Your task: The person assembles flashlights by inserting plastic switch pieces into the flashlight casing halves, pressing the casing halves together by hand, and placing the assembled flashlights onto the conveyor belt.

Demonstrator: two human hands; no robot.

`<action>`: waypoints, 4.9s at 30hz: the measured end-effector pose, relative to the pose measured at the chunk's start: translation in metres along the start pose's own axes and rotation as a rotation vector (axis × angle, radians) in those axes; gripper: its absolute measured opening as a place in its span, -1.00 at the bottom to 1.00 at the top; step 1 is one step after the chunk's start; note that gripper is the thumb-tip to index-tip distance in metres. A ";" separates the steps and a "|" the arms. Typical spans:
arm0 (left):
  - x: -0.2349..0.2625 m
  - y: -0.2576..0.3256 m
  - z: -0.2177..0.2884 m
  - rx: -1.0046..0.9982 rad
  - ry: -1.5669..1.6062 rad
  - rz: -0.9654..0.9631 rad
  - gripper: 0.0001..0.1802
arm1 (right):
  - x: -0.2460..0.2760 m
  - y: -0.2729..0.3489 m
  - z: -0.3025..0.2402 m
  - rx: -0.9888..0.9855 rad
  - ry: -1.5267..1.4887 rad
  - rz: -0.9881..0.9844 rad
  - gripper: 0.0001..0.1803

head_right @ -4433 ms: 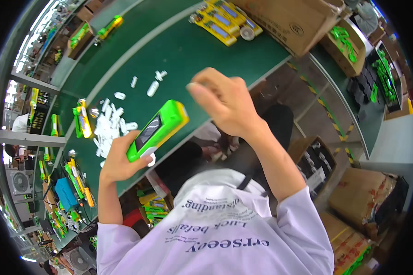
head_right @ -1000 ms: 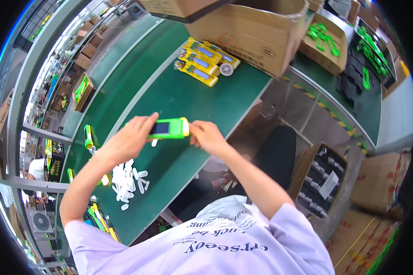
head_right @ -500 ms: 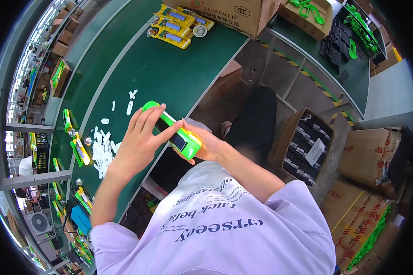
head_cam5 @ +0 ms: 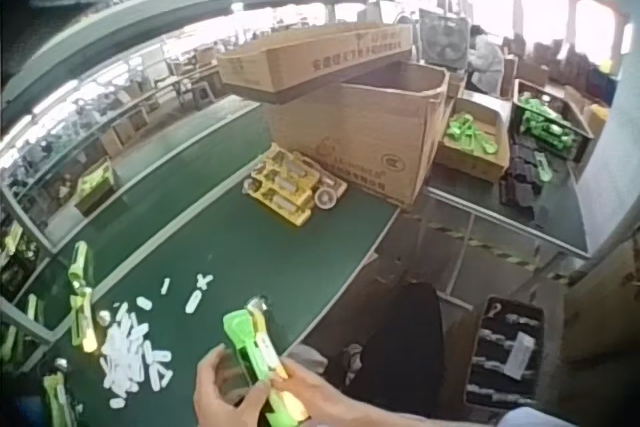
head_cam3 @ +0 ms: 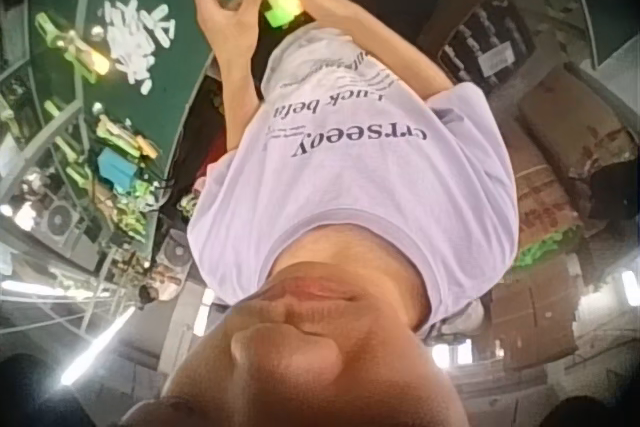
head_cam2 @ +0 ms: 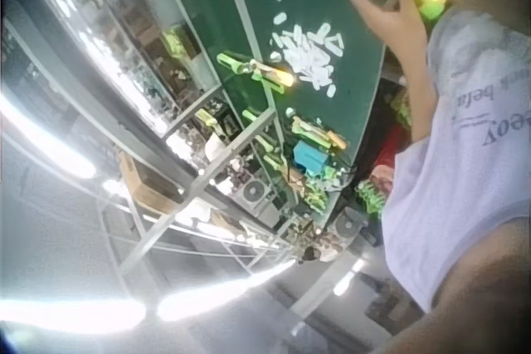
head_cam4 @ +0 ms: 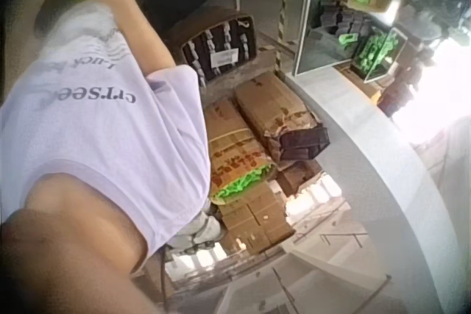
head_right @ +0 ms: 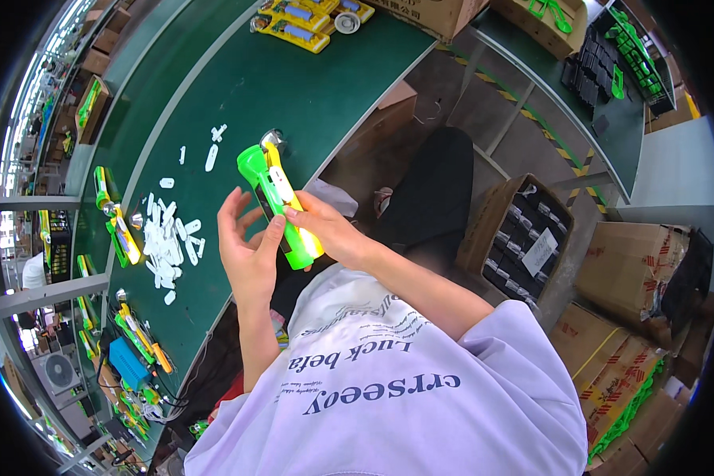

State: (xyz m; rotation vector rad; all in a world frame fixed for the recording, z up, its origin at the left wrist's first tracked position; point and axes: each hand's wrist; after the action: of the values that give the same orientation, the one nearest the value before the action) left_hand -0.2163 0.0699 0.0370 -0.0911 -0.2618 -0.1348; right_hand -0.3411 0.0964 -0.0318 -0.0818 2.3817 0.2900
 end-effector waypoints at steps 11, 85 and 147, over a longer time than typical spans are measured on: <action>0.015 0.005 -0.017 0.219 0.465 -0.212 -0.35 | 0.004 0.017 0.006 0.013 -0.010 0.021 -0.51; 0.003 0.016 -0.024 0.110 0.359 -0.296 -0.29 | 0.013 0.035 -0.007 0.054 0.321 0.033 -0.56; -0.008 0.026 -0.046 0.386 0.606 -0.348 -0.58 | -0.010 0.044 -0.011 -0.297 0.016 0.117 -0.66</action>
State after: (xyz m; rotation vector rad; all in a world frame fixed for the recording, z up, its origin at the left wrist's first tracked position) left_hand -0.2084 0.0913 -0.0111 0.3783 0.3079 -0.4438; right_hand -0.3474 0.1366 -0.0089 -0.0831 2.3463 0.6998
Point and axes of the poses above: each hand's wrist, its own y-axis away from the middle knuckle, its own x-axis out of the back of the hand, z = x × y
